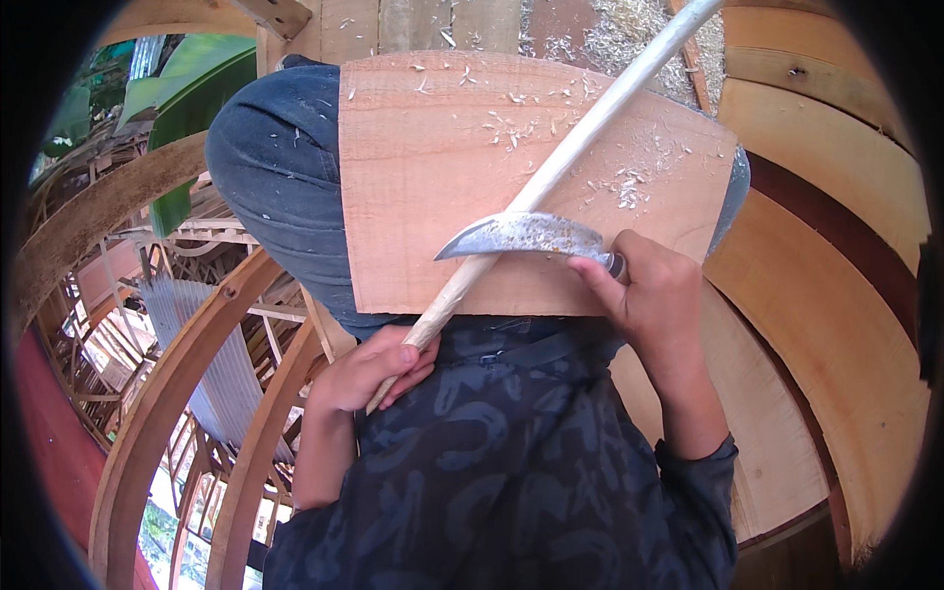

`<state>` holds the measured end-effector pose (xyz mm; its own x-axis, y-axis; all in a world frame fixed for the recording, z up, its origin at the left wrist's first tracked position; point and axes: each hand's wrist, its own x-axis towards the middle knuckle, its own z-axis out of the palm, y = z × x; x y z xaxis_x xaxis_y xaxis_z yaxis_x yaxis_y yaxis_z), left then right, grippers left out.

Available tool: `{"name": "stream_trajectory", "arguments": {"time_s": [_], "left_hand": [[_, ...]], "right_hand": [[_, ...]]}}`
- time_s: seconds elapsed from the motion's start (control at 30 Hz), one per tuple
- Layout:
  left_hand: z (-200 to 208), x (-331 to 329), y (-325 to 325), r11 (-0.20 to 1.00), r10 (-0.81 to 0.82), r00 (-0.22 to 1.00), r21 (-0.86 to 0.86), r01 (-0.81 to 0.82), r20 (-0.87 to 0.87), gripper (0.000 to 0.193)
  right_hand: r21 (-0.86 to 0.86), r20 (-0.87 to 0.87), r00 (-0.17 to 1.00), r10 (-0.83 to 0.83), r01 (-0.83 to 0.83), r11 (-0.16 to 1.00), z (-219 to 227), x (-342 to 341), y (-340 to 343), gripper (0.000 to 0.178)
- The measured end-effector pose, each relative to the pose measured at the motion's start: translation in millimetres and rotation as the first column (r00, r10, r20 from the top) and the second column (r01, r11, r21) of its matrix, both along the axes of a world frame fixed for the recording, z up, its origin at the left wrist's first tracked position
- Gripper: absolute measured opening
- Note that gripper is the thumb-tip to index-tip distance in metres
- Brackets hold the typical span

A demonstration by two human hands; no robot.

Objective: The person sits cross-legged on a wooden platform and uses a curved knife to shave and shape a long, light-colored wooden stick. They hold the stick against a flat wooden board placed on their lap and repeatedly scrape the surface to remove shavings, rotating the stick to work on different sides.

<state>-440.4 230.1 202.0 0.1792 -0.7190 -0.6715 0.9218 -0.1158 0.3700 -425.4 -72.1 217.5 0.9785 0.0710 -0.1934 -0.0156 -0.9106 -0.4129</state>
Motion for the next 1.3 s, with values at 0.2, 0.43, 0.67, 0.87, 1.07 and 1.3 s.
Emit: {"name": "stream_trajectory", "arguments": {"time_s": [0.2,0.43,0.67,0.87,1.07,1.3], "left_hand": [[-2.0,-0.3,1.5,0.998,0.058,0.994,-0.03,-0.062,-0.097,0.064],[-8.7,-6.4,10.5,0.992,0.07,0.982,-0.09,-0.087,-0.175,0.066],[-10.0,-4.7,9.4,0.995,0.068,0.979,-0.064,-0.082,-0.193,0.067],[-5.1,-1.9,5.1,0.995,0.088,0.977,-0.018,-0.093,-0.196,0.069],[-10.5,-1.2,8.6,0.994,0.052,0.971,-0.077,-0.072,-0.235,0.07],[-22.1,-3.3,10.7,0.975,0.1,0.883,-0.13,-0.178,-0.458,0.07]], "right_hand": [[-0.104,0.078,0.996,-0.047,0.055,0.993,-9.3,22.7,-22.0,0.057],[-0.046,0.095,0.897,-0.431,0.436,0.899,-5.0,41.6,-96.4,0.056],[-0.001,-0.019,0.999,0.028,-0.028,1.0,-2.4,17.4,-8.4,0.053],[-0.101,0.047,0.993,-0.11,0.114,0.988,-12.6,38.4,-40.2,0.056],[-0.124,0.086,0.884,-0.46,0.468,0.875,-11.6,57.9,-113.4,0.058],[-0.078,0.041,0.999,-0.015,0.018,0.997,-6.1,31.7,-22.0,0.055]]}}
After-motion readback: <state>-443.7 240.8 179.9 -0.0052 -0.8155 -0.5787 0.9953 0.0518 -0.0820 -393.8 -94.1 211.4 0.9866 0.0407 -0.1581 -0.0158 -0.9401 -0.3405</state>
